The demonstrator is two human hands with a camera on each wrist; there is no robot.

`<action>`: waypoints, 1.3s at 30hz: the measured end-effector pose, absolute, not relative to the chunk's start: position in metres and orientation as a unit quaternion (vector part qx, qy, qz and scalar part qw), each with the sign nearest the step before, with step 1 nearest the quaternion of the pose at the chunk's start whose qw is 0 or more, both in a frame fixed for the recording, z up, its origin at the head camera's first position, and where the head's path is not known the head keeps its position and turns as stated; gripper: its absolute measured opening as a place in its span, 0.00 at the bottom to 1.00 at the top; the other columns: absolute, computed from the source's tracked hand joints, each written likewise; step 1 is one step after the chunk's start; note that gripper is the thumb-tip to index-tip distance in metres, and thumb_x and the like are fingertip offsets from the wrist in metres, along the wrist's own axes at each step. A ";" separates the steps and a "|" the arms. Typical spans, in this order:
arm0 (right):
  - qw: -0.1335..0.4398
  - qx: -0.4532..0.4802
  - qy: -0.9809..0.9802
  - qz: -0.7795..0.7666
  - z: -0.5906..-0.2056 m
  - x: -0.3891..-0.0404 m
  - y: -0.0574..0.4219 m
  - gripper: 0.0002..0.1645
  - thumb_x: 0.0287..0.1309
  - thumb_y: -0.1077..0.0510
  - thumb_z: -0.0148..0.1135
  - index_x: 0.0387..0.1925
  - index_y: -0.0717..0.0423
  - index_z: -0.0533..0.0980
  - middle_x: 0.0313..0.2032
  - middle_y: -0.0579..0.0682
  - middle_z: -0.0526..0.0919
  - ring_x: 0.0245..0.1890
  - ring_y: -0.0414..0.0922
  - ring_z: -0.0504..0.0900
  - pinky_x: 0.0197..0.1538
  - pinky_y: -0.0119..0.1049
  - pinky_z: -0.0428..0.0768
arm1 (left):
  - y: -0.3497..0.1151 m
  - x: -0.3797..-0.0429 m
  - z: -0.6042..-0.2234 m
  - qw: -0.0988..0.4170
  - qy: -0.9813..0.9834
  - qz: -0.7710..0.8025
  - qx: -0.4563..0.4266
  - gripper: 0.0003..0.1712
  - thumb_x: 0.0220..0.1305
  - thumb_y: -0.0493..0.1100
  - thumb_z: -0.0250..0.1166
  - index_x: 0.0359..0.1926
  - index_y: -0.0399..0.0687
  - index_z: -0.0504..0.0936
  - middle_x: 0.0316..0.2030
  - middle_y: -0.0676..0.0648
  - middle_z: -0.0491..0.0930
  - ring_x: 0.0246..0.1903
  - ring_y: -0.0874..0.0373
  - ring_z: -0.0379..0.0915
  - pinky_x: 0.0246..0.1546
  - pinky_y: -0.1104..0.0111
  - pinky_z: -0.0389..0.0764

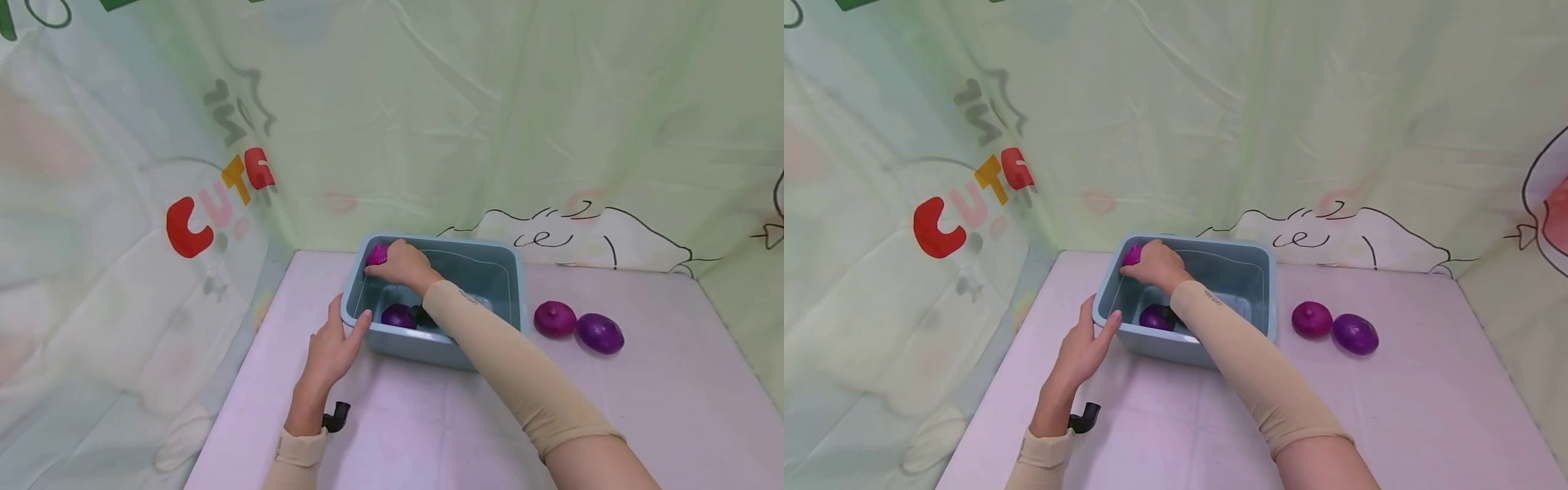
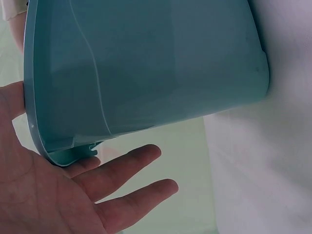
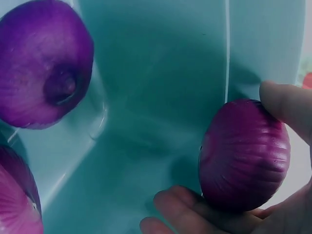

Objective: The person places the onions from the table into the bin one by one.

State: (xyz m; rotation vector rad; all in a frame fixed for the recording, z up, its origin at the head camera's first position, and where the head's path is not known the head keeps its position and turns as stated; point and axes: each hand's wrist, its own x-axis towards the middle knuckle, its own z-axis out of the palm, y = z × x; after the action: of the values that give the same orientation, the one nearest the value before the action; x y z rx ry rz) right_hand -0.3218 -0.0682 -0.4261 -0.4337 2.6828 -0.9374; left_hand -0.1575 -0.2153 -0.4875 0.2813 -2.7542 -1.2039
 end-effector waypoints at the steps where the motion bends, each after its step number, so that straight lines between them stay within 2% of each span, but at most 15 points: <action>1: 0.130 -0.151 0.927 -0.319 -0.427 -0.322 -0.069 0.43 0.58 0.36 0.72 0.58 0.64 0.69 0.47 0.56 0.79 0.44 0.52 0.80 0.47 0.47 0.82 | -0.215 -0.158 -0.488 0.062 -0.911 -0.398 0.093 0.53 0.66 0.82 0.49 0.82 0.61 0.51 0.71 0.44 0.71 0.68 0.34 0.67 0.64 0.24 0.43; 13: 0.124 -0.160 0.930 -0.306 -0.426 -0.321 -0.070 0.47 0.61 0.36 0.71 0.62 0.68 0.66 0.47 0.58 0.80 0.44 0.53 0.81 0.49 0.48 0.83 | -0.215 -0.157 -0.486 0.062 -0.912 -0.394 0.092 0.52 0.67 0.81 0.49 0.82 0.60 0.52 0.71 0.44 0.71 0.67 0.33 0.68 0.63 0.24 0.46; 20: 0.112 -0.167 0.939 -0.279 -0.423 -0.321 -0.073 0.54 0.64 0.36 0.68 0.70 0.74 0.59 0.53 0.62 0.81 0.47 0.54 0.82 0.55 0.50 0.81 | -0.214 -0.157 -0.485 0.067 -0.913 -0.392 0.090 0.52 0.69 0.79 0.50 0.82 0.59 0.52 0.72 0.44 0.70 0.68 0.34 0.67 0.63 0.24 0.44; 30: 0.115 -0.162 0.939 -0.279 -0.424 -0.321 -0.072 0.55 0.64 0.36 0.68 0.71 0.73 0.59 0.54 0.62 0.80 0.49 0.54 0.80 0.57 0.52 0.80 | -0.214 -0.156 -0.486 0.067 -0.912 -0.395 0.088 0.52 0.68 0.80 0.50 0.82 0.59 0.51 0.72 0.44 0.70 0.68 0.34 0.66 0.63 0.23 0.43; 34: 0.116 -0.160 0.941 -0.276 -0.424 -0.321 -0.071 0.50 0.64 0.35 0.67 0.68 0.70 0.64 0.49 0.59 0.80 0.45 0.53 0.80 0.53 0.50 0.82 | -0.214 -0.156 -0.485 0.068 -0.912 -0.395 0.084 0.52 0.68 0.80 0.50 0.82 0.59 0.51 0.72 0.44 0.70 0.69 0.34 0.66 0.62 0.22 0.43; 36: 0.116 -0.162 0.942 -0.271 -0.423 -0.321 -0.070 0.43 0.65 0.35 0.67 0.61 0.67 0.70 0.43 0.57 0.80 0.41 0.52 0.80 0.48 0.48 0.82 | -0.214 -0.156 -0.485 0.068 -0.913 -0.393 0.084 0.53 0.68 0.80 0.50 0.82 0.59 0.51 0.72 0.44 0.70 0.69 0.34 0.66 0.62 0.22 0.43; 39: 0.115 -0.170 0.943 -0.261 -0.423 -0.321 -0.069 0.31 0.66 0.34 0.65 0.44 0.60 0.78 0.33 0.54 0.79 0.33 0.50 0.80 0.38 0.43 0.80 | -0.214 -0.156 -0.485 0.067 -0.913 -0.393 0.087 0.53 0.68 0.80 0.50 0.82 0.59 0.51 0.73 0.44 0.69 0.68 0.33 0.66 0.62 0.23 0.44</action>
State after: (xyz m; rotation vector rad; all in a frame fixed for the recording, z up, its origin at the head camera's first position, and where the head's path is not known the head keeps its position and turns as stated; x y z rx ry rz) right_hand -0.3210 -0.0687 -0.4233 -0.4986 2.7636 -0.7649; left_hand -0.1560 -0.2142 -0.4854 0.2627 -2.7513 -1.1833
